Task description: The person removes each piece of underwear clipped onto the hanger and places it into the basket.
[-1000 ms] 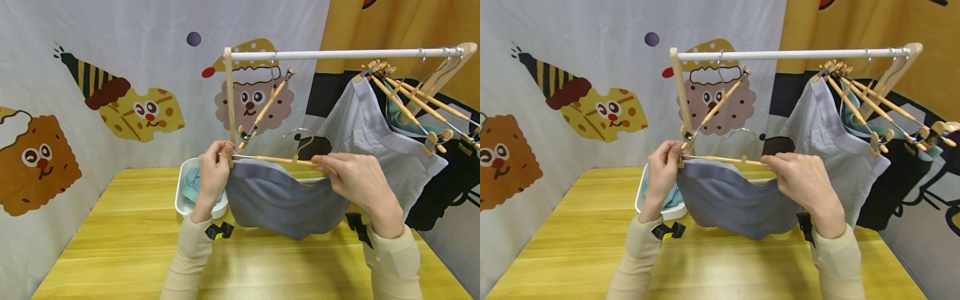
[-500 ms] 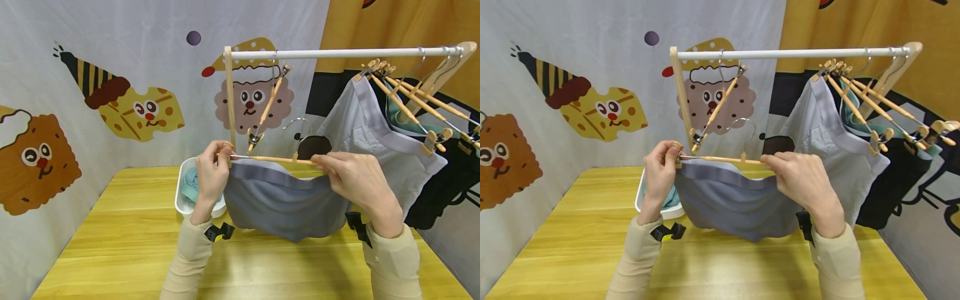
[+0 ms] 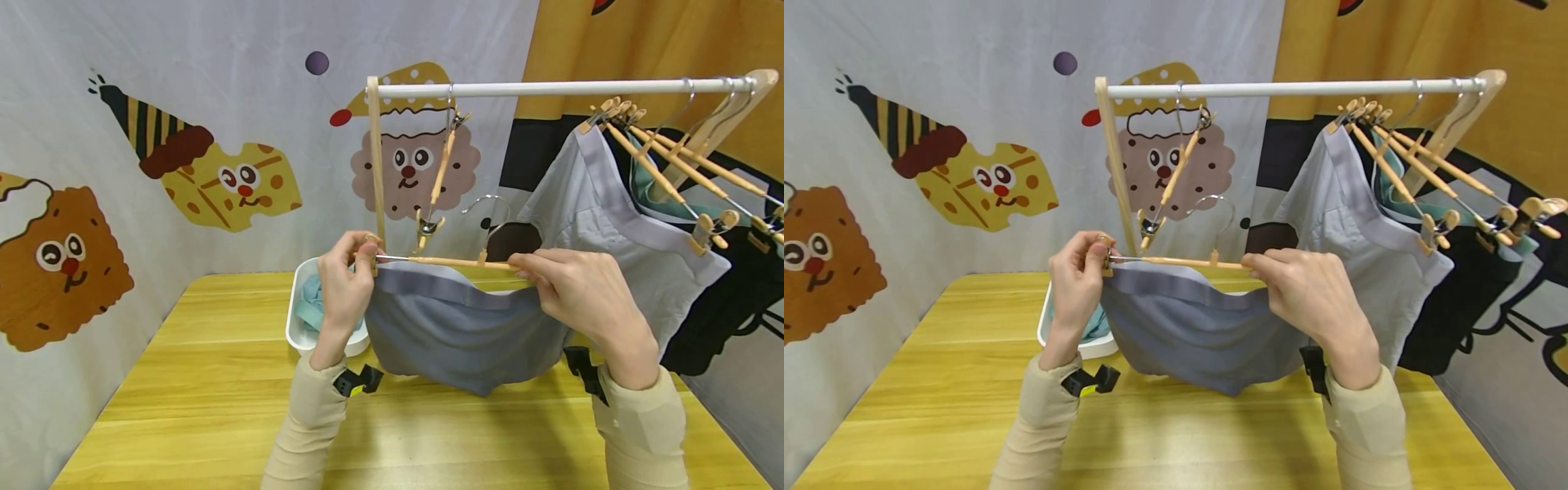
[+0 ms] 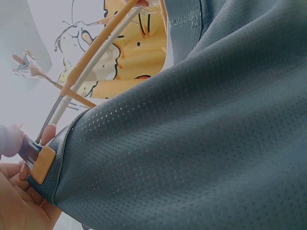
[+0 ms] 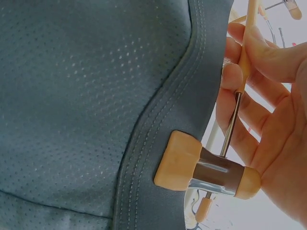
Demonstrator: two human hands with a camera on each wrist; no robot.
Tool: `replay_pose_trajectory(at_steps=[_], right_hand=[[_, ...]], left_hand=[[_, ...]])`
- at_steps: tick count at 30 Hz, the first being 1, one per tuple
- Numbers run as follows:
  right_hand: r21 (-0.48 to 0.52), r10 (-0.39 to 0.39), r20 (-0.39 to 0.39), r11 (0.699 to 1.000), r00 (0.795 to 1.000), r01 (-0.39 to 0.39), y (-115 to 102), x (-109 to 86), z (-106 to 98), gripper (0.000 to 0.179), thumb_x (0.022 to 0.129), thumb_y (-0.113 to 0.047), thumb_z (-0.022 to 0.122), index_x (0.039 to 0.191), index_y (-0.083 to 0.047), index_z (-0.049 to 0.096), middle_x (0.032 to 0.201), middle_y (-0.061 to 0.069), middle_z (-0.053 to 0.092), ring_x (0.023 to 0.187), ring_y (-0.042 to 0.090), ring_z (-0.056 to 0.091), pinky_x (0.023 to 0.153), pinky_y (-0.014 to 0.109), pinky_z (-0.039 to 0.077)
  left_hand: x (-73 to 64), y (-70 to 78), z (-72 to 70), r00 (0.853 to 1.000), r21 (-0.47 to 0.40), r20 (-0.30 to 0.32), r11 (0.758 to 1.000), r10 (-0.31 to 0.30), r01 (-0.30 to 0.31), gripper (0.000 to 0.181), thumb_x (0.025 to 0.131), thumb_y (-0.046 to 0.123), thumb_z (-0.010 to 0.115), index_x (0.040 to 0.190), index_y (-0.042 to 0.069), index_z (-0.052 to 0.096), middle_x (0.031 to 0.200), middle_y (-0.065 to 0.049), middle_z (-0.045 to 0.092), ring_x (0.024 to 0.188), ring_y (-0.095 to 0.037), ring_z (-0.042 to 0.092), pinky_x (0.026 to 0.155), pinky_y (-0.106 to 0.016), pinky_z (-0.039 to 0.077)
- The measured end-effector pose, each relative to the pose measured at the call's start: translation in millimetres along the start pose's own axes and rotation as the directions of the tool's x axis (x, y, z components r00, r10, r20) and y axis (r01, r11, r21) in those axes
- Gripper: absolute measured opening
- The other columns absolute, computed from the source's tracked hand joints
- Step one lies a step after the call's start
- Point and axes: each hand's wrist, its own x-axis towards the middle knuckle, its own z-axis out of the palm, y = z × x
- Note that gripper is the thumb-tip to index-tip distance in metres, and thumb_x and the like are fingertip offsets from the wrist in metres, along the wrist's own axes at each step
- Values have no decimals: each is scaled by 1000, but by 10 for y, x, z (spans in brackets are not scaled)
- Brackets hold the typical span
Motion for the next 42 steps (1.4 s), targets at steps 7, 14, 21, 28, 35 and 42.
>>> replay_pose_trajectory(at_steps=[7,14,21,28,35,42], right_hand=[[0,-1,-2,1000,1000,1,1,-1,4,26,72,6,68,91,-11,74,64,0,67,44,6,44,40,22,34],[6,10,8,1000,1000,-10,-4,-2,7,27,72,6,69,92,-11,74,65,1,67,44,6,42,41,22,34],[9,15,13,1000,1000,-15,-8,-2,8,27,72,6,70,92,-10,74,67,1,69,45,6,44,41,22,35],[11,15,8,1000,1000,-15,-7,1,8,27,72,7,68,92,-11,74,67,1,69,45,7,46,41,23,36],[16,16,4,1000,1000,-17,-13,1,3,27,72,7,68,92,-11,74,68,1,69,46,9,50,42,24,39],[15,-3,-7,1000,1000,3,-7,5,15,29,72,8,63,91,-11,74,66,-1,68,46,5,43,40,21,32]], left_hand=[[1,13,-9,1000,9,2,1000,1,-1,21,92,13,61,85,-6,66,72,-18,69,56,-12,60,51,-15,44],[-4,3,-11,1000,20,0,1000,21,-21,22,91,14,60,84,-6,66,71,-17,69,59,-21,64,52,-15,44],[-3,6,-20,999,1,3,999,32,-32,24,92,15,60,83,-7,65,70,-18,69,58,-26,65,50,-14,43],[-4,8,-21,999,6,-2,999,40,-40,25,90,18,61,83,-6,66,69,-16,69,57,-24,64,50,-15,43],[1,29,-27,998,18,-16,998,59,-58,17,90,8,62,82,-6,66,69,-17,69,59,-22,64,58,-17,47],[-1,38,-36,998,9,-2,998,68,-68,16,91,6,60,83,-7,66,71,-19,69,64,-28,66,63,-20,49]])
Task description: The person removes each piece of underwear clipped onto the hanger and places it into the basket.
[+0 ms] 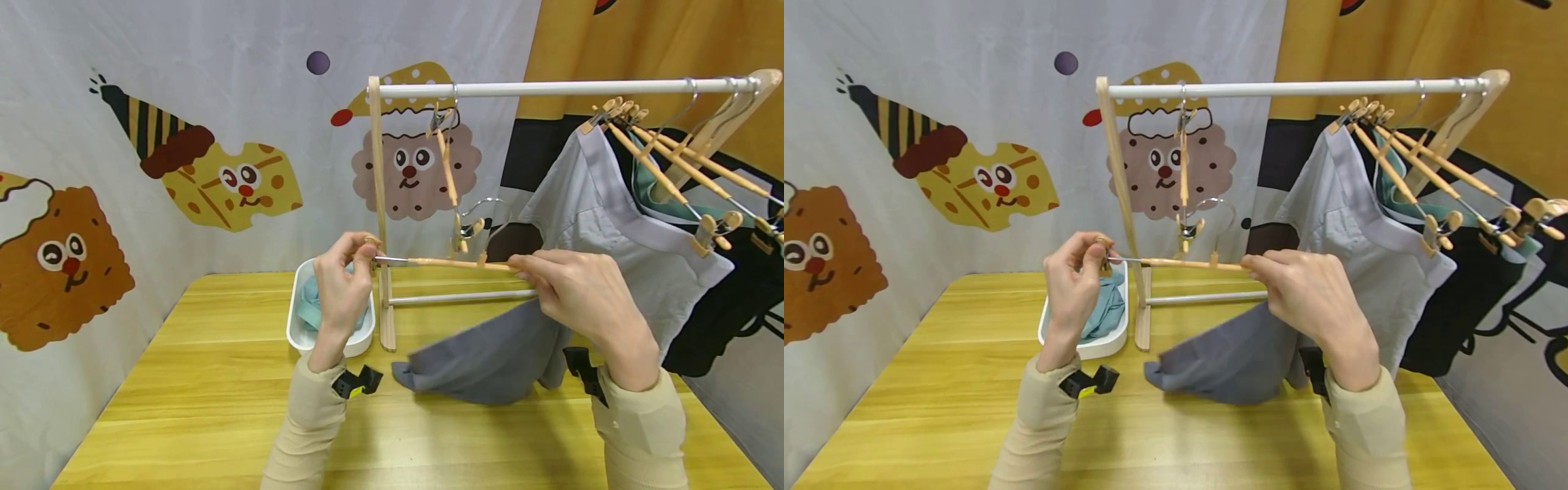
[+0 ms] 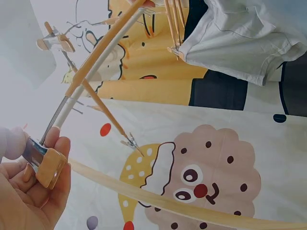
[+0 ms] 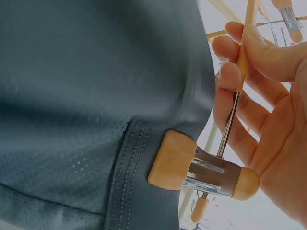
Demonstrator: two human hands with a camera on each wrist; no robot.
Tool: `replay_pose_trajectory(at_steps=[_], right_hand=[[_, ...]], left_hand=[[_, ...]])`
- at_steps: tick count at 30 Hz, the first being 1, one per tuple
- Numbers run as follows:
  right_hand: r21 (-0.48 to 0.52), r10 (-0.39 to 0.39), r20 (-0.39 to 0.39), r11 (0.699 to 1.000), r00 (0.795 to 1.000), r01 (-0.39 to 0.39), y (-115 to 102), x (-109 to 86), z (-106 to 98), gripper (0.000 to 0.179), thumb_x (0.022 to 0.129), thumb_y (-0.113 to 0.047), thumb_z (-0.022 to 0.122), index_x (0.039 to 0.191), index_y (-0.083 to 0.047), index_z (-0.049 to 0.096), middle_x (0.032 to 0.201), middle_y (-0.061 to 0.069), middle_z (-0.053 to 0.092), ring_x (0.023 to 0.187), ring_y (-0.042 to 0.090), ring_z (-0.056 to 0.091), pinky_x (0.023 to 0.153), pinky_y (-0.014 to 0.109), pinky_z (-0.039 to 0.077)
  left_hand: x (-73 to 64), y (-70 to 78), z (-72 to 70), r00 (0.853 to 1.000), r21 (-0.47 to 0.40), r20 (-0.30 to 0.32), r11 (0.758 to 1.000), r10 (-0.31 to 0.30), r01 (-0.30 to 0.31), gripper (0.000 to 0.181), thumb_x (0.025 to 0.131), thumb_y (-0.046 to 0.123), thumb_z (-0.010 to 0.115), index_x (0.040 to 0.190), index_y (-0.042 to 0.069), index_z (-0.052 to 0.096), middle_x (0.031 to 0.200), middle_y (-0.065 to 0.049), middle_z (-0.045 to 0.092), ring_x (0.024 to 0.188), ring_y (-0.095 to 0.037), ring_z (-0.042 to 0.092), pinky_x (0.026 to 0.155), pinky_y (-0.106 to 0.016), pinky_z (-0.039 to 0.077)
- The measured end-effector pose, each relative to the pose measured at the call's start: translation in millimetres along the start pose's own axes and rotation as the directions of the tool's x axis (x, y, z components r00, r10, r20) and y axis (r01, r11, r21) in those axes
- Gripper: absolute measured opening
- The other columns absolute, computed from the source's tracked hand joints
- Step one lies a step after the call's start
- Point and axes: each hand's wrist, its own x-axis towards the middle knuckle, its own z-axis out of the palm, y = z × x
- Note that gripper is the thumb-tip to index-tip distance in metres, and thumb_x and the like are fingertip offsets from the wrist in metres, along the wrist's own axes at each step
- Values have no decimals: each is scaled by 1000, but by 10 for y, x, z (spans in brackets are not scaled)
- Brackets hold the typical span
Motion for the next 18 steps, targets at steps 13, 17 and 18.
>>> replay_pose_trajectory(at_steps=[13,17,18], right_hand=[[13,12,10,1000,1000,-12,45,-33,52,30,70,11,65,92,-8,73,68,2,68,47,8,46,41,23,35],[19,27,12,999,1000,-27,55,-54,93,31,70,11,64,92,-9,73,69,1,68,47,8,46,41,23,34],[24,30,9,999,999,-31,56,-60,103,32,70,11,64,92,-9,73,69,1,68,47,8,46,41,22,33]], left_hand=[[-45,-75,37,975,27,188,993,-120,117,27,99,11,48,115,-7,59,100,-20,69,83,-33,64,70,-26,50],[-76,-87,115,993,202,90,975,80,-97,36,98,9,48,130,-8,50,118,-21,63,104,-34,60,87,-38,51],[-80,-86,137,986,265,61,950,153,-164,36,97,7,49,130,-8,50,120,-21,62,108,-34,59,91,-39,50]])
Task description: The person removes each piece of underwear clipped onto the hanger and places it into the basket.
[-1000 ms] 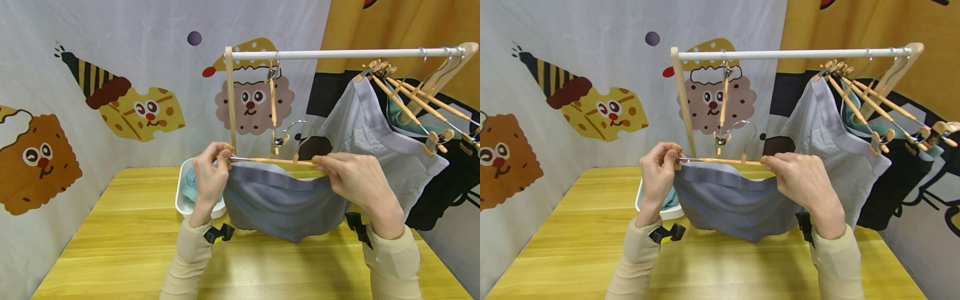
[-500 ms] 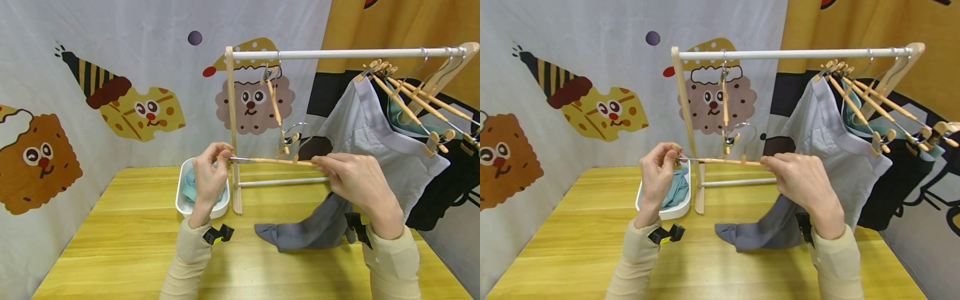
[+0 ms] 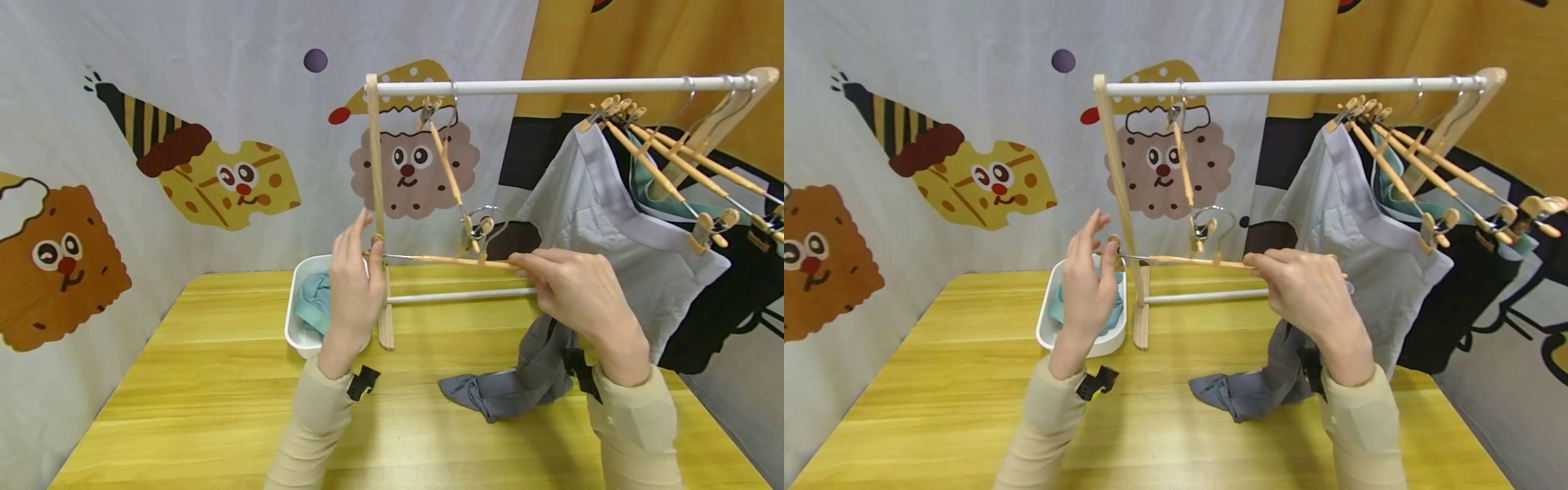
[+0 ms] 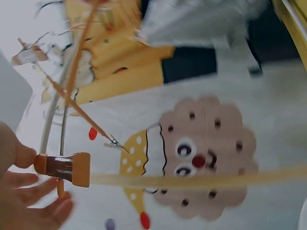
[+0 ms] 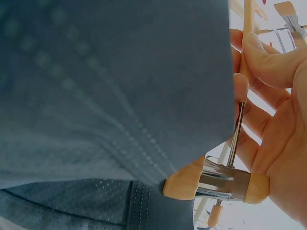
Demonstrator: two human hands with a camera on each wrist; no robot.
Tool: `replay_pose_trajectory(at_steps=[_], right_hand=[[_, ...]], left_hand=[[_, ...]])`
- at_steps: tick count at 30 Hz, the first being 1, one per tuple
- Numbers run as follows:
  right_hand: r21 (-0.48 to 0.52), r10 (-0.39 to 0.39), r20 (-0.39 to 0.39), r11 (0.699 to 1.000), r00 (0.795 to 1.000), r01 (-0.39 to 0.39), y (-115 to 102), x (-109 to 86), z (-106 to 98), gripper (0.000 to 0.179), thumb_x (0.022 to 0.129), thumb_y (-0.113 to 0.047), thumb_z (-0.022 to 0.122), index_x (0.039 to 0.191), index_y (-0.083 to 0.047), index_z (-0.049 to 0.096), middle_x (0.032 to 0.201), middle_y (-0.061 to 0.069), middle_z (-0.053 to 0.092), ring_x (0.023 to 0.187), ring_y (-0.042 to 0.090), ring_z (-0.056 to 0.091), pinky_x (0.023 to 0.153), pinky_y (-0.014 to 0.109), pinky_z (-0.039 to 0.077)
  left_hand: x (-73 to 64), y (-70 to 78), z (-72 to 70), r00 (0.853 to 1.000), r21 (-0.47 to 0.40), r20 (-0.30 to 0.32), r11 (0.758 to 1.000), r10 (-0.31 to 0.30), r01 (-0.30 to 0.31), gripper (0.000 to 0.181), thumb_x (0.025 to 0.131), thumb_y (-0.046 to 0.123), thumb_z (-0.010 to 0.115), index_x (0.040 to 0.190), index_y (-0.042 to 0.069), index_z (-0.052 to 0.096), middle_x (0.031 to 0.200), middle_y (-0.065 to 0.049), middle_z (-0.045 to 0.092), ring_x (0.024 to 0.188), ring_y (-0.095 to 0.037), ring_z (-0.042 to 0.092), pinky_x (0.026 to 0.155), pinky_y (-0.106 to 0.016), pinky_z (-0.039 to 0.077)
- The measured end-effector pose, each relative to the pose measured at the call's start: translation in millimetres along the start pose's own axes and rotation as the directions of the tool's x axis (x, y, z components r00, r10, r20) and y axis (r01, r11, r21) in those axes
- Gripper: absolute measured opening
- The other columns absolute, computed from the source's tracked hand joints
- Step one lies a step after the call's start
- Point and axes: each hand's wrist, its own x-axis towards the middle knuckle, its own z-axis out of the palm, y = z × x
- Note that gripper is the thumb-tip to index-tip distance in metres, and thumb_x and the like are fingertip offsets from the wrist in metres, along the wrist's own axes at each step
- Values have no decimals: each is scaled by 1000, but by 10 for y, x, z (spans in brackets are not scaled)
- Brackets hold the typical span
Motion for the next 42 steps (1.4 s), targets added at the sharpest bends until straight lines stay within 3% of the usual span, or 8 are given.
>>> replay_pose_trajectory(at_steps=[3,7,10,13,22,31,36,42], right_hand=[[7,3,-15,1000,1000,-3,3,-13,32,32,70,11,64,93,-10,74,69,1,68,46,9,46,40,22,30],[7,-2,-28,1000,1000,2,5,-22,74,34,70,10,63,94,-11,75,69,-1,68,44,7,44,38,20,25],[13,-5,-29,1000,1000,5,1,-26,99,35,70,10,62,94,-13,75,67,-3,67,44,4,38,38,19,22],[13,-10,-35,1000,999,10,-7,-30,109,35,71,9,63,94,-13,75,63,-4,64,44,2,33,39,18,21],[13,-11,-57,1000,998,12,-24,-18,100,25,74,4,69,93,-12,75,65,-2,66,43,4,35,38,19,23],[15,-12,-34,1000,999,13,-46,-9,101,25,74,5,69,92,-12,74,62,-2,64,44,1,30,39,18,24],[21,-23,-29,999,999,24,-54,-12,89,20,76,1,70,93,-11,73,65,-1,64,47,7,42,40,21,30],[22,-36,-45,999,998,37,-71,-11,34,22,74,-2,73,96,-6,72,79,7,70,69,21,59,61,37,48]], left_hand=[[-4,35,49,972,220,-94,957,214,-189,29,93,1,54,122,-5,58,118,-19,63,117,-34,55,102,-39,45],[-26,95,110,905,411,-48,834,423,-368,27,83,-10,55,105,1,68,111,-14,67,114,-30,59,104,-38,45],[-56,132,169,882,444,35,783,470,-435,26,82,-8,56,102,4,69,107,-11,69,109,-27,62,104,-39,45],[-85,154,228,880,446,98,769,465,-457,16,90,4,60,101,6,70,103,-8,71,103,-23,64,102,-37,47],[-136,166,295,889,464,156,763,430,-451,16,93,17,59,103,11,71,96,-2,72,93,-20,63,92,-35,49],[-154,170,339,924,408,140,830,356,-381,14,89,9,63,99,14,71,93,-1,68,88,-19,59,86,-33,46],[-171,193,370,944,395,94,859,316,-326,17,84,1,65,93,14,71,91,-1,68,87,-20,58,87,-35,45],[-171,217,380,953,384,53,875,297,-294,27,75,-8,64,89,13,73,88,-2,69,85,-19,58,85,-35,44]])
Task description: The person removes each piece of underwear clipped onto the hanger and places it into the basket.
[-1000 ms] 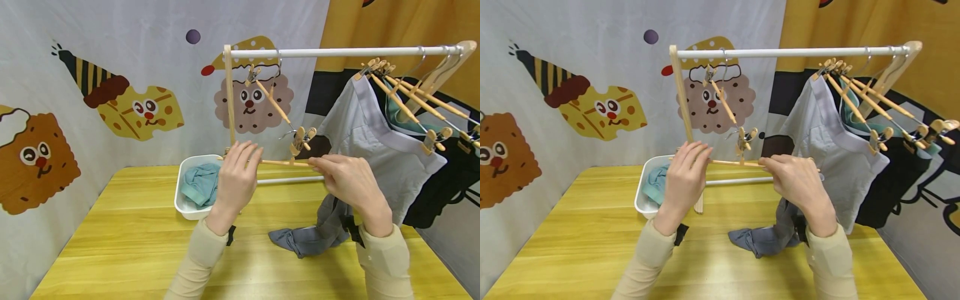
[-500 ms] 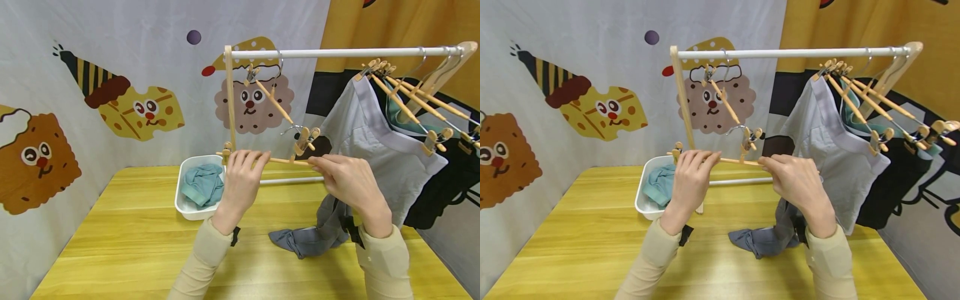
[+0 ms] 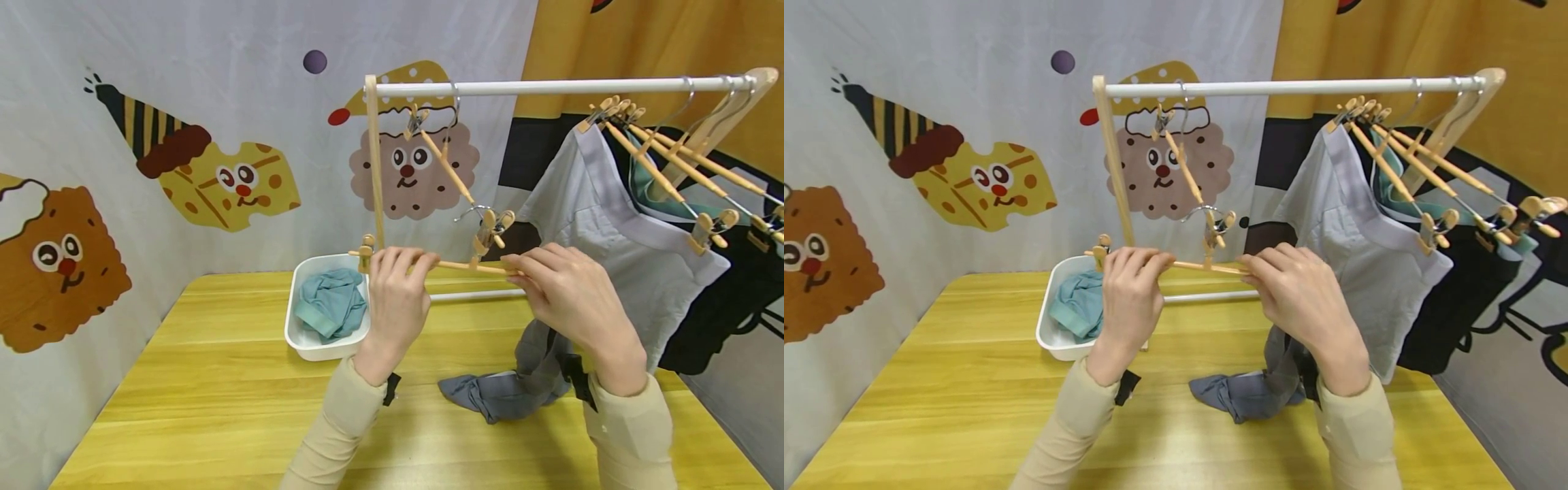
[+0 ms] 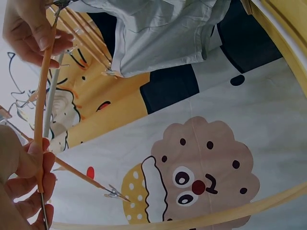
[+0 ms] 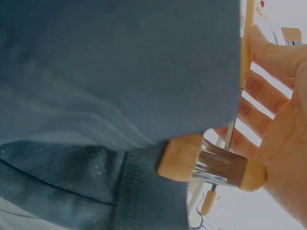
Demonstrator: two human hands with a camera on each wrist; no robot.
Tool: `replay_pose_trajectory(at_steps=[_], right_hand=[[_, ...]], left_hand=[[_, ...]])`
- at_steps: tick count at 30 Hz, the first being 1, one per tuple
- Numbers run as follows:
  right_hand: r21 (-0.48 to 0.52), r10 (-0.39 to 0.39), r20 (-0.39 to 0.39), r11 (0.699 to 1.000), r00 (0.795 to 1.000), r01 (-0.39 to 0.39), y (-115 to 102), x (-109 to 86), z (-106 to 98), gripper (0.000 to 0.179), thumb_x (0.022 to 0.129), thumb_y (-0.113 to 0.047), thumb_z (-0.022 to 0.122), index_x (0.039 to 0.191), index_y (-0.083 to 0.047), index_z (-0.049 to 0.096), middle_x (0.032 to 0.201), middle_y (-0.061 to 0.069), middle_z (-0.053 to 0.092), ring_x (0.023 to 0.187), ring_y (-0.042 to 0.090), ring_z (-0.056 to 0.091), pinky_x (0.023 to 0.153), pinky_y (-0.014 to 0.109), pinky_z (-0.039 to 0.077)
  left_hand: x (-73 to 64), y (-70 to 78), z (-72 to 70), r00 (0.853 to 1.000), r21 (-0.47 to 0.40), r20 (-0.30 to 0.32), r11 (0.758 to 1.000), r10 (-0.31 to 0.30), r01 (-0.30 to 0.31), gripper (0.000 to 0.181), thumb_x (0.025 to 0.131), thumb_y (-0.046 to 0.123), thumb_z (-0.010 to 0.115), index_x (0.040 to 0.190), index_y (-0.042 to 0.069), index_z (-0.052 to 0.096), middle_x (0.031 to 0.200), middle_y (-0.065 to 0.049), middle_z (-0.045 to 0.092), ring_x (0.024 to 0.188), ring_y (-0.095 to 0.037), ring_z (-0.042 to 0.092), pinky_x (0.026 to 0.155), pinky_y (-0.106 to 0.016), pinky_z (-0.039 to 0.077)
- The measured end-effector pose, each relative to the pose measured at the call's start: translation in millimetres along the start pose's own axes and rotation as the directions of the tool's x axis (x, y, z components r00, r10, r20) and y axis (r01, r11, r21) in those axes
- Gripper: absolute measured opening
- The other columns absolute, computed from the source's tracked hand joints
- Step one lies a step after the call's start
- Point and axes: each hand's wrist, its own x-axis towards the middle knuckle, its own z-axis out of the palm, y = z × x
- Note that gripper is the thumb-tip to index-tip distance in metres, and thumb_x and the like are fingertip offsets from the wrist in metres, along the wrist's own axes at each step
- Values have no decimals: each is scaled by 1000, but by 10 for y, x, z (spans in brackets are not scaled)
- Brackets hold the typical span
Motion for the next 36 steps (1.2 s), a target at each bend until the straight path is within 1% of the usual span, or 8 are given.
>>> replay_pose_trajectory(at_steps=[3,6,8,11,14,22,28,36], right_hand=[[0,10,-17,1000,1000,-10,1,-10,-51,16,85,-14,68,98,-4,72,84,9,71,78,26,59,73,43,47],[-3,46,-21,999,999,-46,24,-37,-97,38,97,-36,51,100,-4,72,88,11,71,82,29,59,77,46,45],[-5,80,-7,997,997,-80,43,-59,-120,44,98,-41,47,102,-5,71,91,11,71,85,30,59,78,47,45],[6,133,35,991,990,-134,73,-91,-140,29,90,-29,65,106,-5,70,97,12,70,89,31,60,79,49,45],[19,185,94,982,978,-188,89,-121,-153,32,78,-11,75,109,-5,68,100,12,68,89,32,62,77,50,47],[22,267,179,961,947,-275,123,-173,-200,30,82,-12,72,111,-5,66,105,12,67,91,30,64,73,52,50],[25,276,173,958,945,-284,165,-221,-238,29,82,-11,73,110,-6,66,101,9,67,85,25,65,69,48,51],[69,260,118,961,958,-270,237,-269,-272,35,73,-1,77,106,0,65,94,12,69,73,19,63,65,17,45]], left_hand=[[-4,-7,4,1000,3,-6,1000,-3,3,29,72,-10,65,88,13,73,87,-2,69,83,-19,58,85,-35,44],[-14,-29,8,1000,6,-12,1000,-9,9,29,71,-11,65,86,12,73,86,-2,69,83,-19,58,84,-35,44],[-22,-46,12,1000,9,-17,1000,-13,14,28,72,-11,65,86,12,73,85,-3,69,82,-20,58,84,-35,44],[-31,-62,11,1000,9,-19,1000,-16,16,25,75,-9,64,86,12,73,85,-3,69,82,-20,58,84,-36,44],[-35,-70,6,1000,10,-17,1000,-18,18,23,78,-7,64,86,12,73,85,-3,69,82,-20,59,84,-36,44],[-38,-98,-2,1000,4,-12,1000,-23,23,29,73,-12,63,86,12,72,85,-3,69,83,-20,58,83,-36,44],[-43,-116,-12,999,-1,-14,999,-32,32,27,75,-11,62,86,11,72,85,-4,69,82,-21,59,84,-36,44],[-39,-121,-16,999,-4,2,999,-49,49,20,80,-6,63,85,11,72,85,-3,70,82,-20,59,84,-36,44]])
